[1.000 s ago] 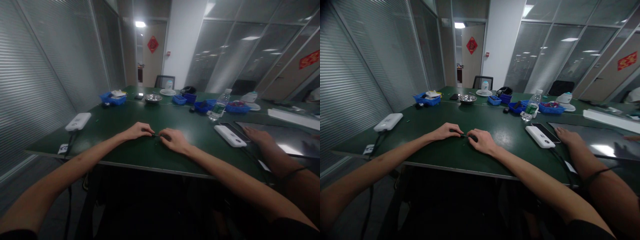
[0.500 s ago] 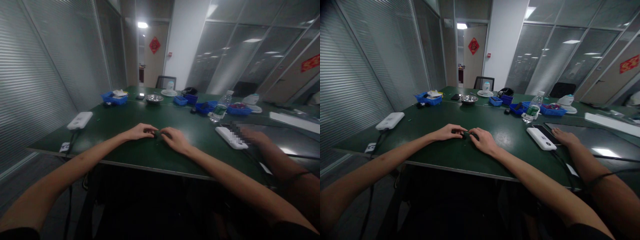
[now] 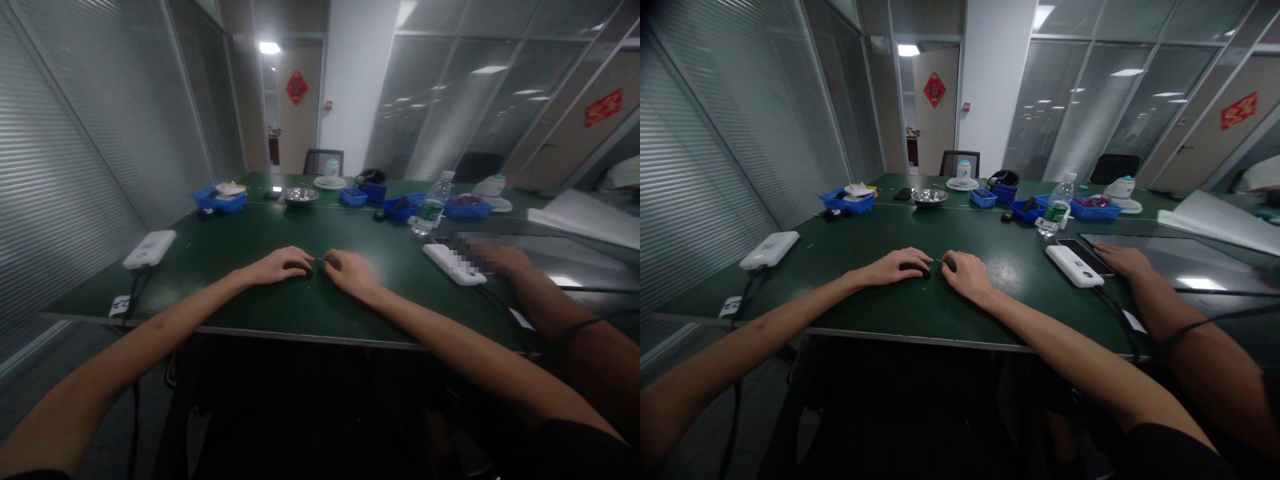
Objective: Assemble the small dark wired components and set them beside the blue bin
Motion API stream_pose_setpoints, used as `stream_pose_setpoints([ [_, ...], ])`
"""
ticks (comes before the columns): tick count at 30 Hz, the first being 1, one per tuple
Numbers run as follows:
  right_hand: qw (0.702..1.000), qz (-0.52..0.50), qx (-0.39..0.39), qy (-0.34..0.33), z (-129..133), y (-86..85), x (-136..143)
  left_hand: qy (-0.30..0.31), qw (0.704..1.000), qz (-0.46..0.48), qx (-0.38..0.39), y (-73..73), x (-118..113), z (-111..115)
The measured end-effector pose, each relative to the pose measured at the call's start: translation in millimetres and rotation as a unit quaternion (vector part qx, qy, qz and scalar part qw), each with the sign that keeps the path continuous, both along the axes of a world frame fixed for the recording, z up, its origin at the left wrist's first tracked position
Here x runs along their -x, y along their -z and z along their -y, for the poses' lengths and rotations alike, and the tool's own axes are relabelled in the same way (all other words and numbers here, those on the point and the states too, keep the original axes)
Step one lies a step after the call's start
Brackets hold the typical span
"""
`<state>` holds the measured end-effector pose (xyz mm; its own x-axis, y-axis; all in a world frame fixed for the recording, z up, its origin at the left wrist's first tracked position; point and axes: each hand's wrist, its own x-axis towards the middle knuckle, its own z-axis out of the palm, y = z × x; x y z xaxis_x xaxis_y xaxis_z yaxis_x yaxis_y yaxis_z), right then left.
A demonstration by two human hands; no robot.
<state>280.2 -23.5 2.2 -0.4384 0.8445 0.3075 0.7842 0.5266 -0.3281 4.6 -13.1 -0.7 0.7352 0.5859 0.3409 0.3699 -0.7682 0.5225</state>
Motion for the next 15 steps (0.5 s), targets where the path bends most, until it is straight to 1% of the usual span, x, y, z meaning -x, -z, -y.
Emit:
stream_pose_setpoints([
  [4, 1.000, -0.001, 0.000, -0.007, 1.1, -1.1, -0.1, -0.014, 1.000, -0.002, 0.002, 1.7, 4.2, -4.7],
  [6, 1.000, -0.004, 0.002, -0.007, 2.6, -2.7, -0.2, -0.035, 0.999, -0.003, -0.008, 2.2, 13.2, -10.1],
  [8, 1.000, -0.007, 0.009, -0.007, 4.4, -4.9, -0.3, -0.067, 0.998, 0.000, -0.007, 2.9, 27.0, -18.0],
  [10, 1.000, -0.008, 0.016, -0.009, 6.0, -6.8, -0.5, -0.116, 0.993, 0.004, 0.007, 3.8, 46.5, -28.7],
  [12, 1.000, -0.006, 0.017, -0.008, 6.7, -7.8, -0.8, -0.188, 0.982, 0.007, 0.025, 5.0, 72.4, -41.5],
  [15, 1.000, 0.002, 0.009, -0.003, 6.0, -6.8, -1.0, -0.320, 0.947, 0.011, 0.031, 6.8, 122.2, -60.0],
])
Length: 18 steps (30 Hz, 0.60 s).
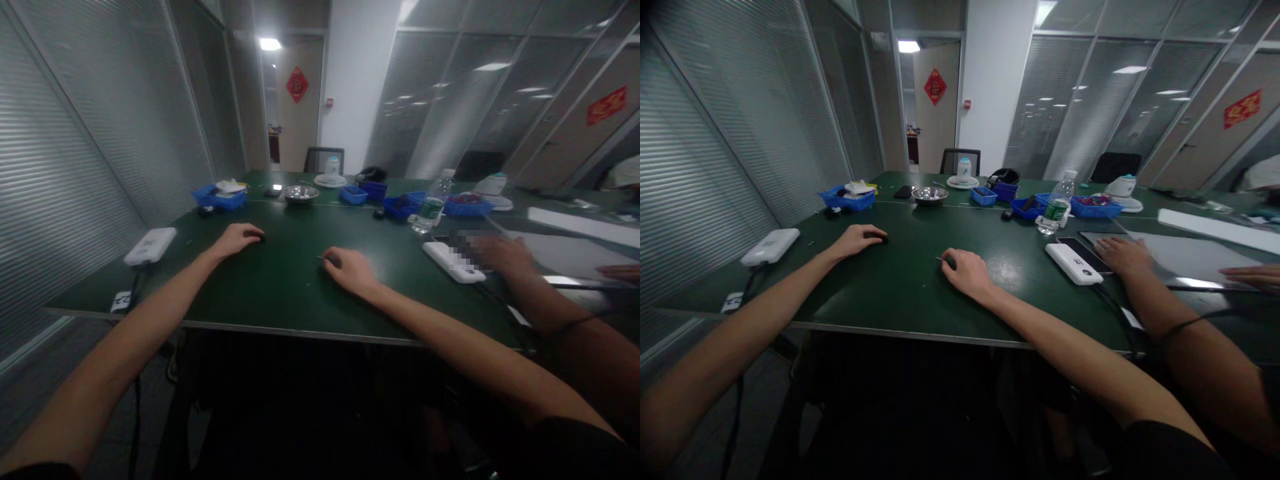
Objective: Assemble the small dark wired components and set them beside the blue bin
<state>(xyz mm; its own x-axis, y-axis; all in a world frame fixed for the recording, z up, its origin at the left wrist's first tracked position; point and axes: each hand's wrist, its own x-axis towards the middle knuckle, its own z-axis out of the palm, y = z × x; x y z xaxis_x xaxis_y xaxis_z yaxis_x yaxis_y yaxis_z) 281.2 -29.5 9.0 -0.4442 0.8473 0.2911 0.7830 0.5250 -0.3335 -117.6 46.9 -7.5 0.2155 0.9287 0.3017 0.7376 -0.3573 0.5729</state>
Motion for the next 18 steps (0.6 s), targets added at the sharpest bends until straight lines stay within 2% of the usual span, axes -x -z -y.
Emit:
stream_pose_setpoints([
  [4, 1.000, 0.005, -0.005, -0.002, -1.4, 1.9, -0.4, -0.180, 0.983, -0.021, 0.000, 3.2, 68.6, -10.6],
  [7, 1.000, 0.008, -0.003, -0.008, -1.2, 1.4, -0.8, -0.252, 0.967, -0.038, -0.022, 6.1, 99.7, -8.4],
  [9, 1.000, 0.010, 0.001, -0.010, -0.8, 0.5, -0.8, -0.262, 0.963, -0.052, -0.038, 7.4, 107.1, -6.7],
  [14, 1.000, 0.002, 0.007, -0.010, 0.2, -0.6, -0.4, -0.253, 0.964, -0.068, -0.047, 9.3, 105.5, -10.8],
  [18, 1.000, 0.002, 0.011, -0.012, 0.0, -0.4, -0.5, -0.271, 0.962, 0.023, 0.007, 10.9, 107.2, -13.5],
])
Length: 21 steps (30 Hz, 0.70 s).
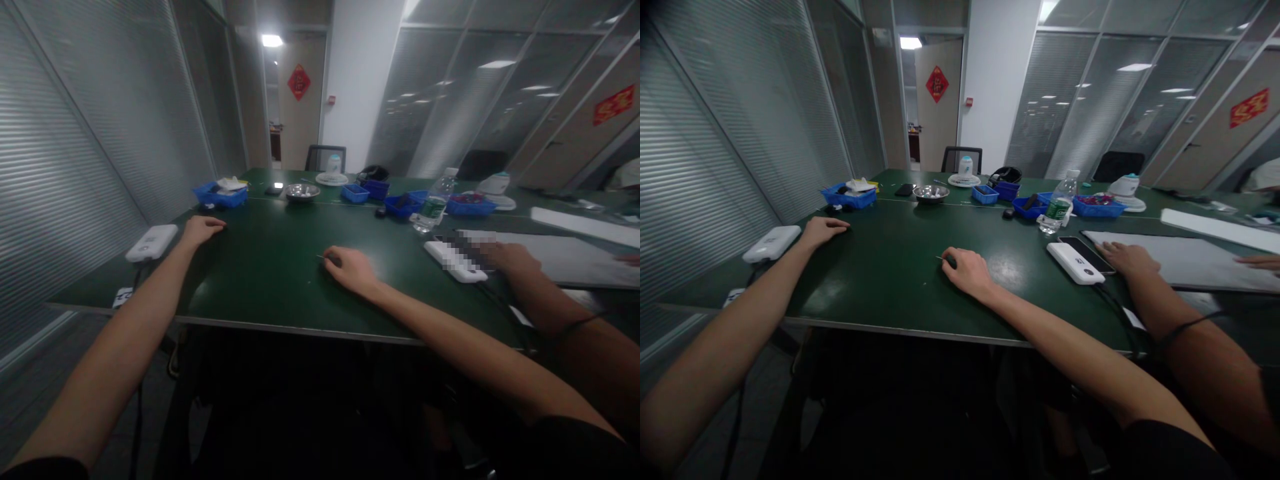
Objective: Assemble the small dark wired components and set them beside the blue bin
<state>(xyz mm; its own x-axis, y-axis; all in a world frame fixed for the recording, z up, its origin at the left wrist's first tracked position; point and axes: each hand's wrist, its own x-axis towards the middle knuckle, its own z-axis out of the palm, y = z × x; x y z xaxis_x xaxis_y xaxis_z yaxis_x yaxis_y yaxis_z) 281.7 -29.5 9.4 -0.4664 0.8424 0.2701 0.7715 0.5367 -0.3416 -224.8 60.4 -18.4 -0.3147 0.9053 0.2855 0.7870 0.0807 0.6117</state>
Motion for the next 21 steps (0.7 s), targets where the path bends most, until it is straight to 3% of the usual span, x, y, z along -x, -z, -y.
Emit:
stream_pose_setpoints([
  [5, 1.000, 0.001, -0.007, -0.007, -0.4, 0.4, 0.0, 0.051, 0.995, 0.071, 0.040, -4.1, -5.8, 5.3],
  [9, 1.000, -0.004, -0.002, -0.020, -1.4, 1.7, -0.6, 0.132, 0.987, 0.072, 0.057, -11.9, -32.0, 9.0],
  [12, 0.998, -0.008, -0.022, -0.054, -2.5, 4.2, -1.6, 0.244, 0.963, 0.097, 0.066, -16.8, -70.1, 14.9],
  [17, 0.988, -0.028, -0.051, -0.141, -0.9, 7.2, -3.0, 0.415, 0.903, 0.093, 0.059, -20.6, -155.2, 40.8],
  [21, 0.982, -0.018, -0.068, -0.173, 1.1, 7.4, -3.0, 0.487, 0.869, 0.086, 0.022, -19.2, -202.8, 60.1],
])
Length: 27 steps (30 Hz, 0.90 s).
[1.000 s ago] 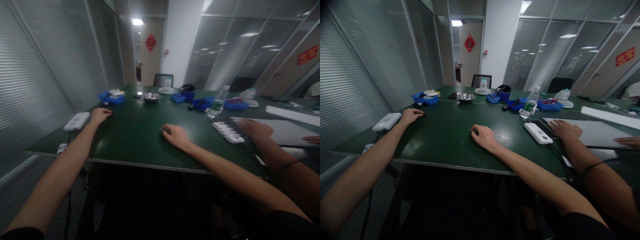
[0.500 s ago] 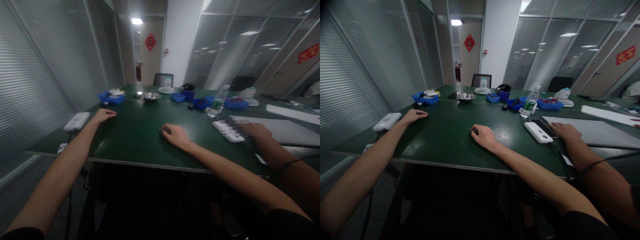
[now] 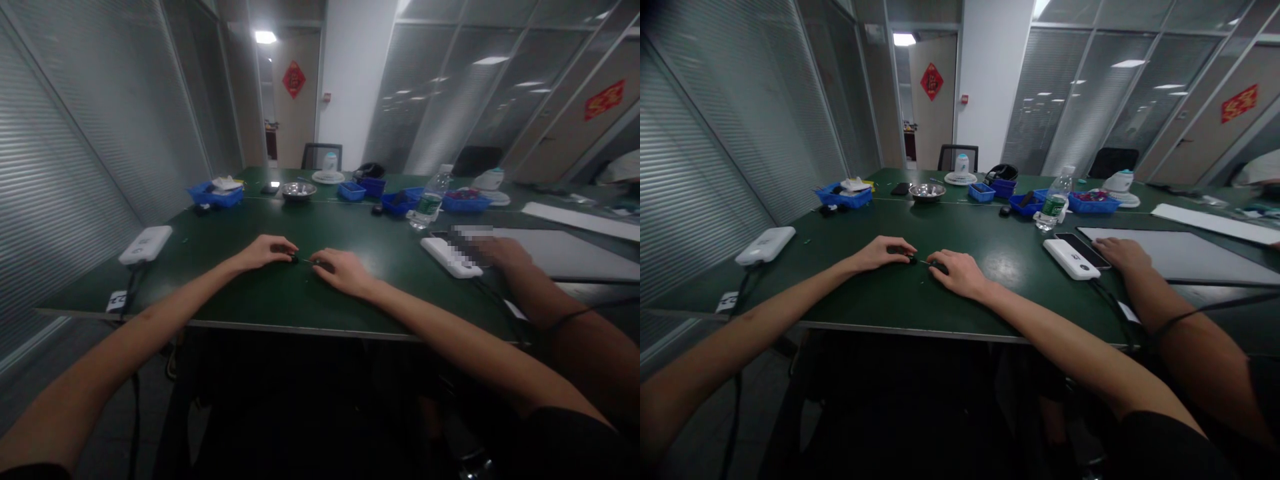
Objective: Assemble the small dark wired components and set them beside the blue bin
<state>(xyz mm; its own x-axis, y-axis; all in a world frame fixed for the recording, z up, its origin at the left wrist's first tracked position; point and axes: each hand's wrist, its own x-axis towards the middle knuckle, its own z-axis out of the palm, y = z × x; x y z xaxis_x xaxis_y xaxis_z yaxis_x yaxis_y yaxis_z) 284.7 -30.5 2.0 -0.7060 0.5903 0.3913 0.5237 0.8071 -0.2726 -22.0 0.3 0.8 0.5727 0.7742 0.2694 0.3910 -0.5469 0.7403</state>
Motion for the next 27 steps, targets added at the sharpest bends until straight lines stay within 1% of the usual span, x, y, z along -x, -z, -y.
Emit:
stream_pose_setpoints([
  [3, 1.000, 0.013, -0.006, 0.002, 0.5, -0.6, 0.4, 0.032, 0.999, 0.013, -0.011, 2.5, -11.8, 5.4],
  [7, 0.999, 0.032, -0.001, -0.005, 2.1, -2.6, 0.6, 0.042, 0.999, 0.014, -0.029, 4.2, -11.9, 5.9],
  [12, 0.999, 0.049, 0.014, 0.008, 5.9, -5.8, 0.9, 0.056, 0.997, 0.018, -0.045, 4.6, -11.7, 4.3],
  [16, 0.999, 0.042, 0.018, 0.008, 6.8, -6.7, 1.2, 0.061, 0.997, 0.023, -0.043, 5.4, -13.8, 4.2],
  [22, 0.999, 0.038, 0.008, -0.017, 3.1, -2.4, 2.8, 0.073, 0.996, 0.020, -0.039, 6.4, -19.5, 6.8],
  [27, 1.000, 0.022, 0.019, 0.011, 2.2, -2.4, 3.7, 0.067, 0.998, 0.001, -0.003, 5.7, -19.3, 7.2],
])
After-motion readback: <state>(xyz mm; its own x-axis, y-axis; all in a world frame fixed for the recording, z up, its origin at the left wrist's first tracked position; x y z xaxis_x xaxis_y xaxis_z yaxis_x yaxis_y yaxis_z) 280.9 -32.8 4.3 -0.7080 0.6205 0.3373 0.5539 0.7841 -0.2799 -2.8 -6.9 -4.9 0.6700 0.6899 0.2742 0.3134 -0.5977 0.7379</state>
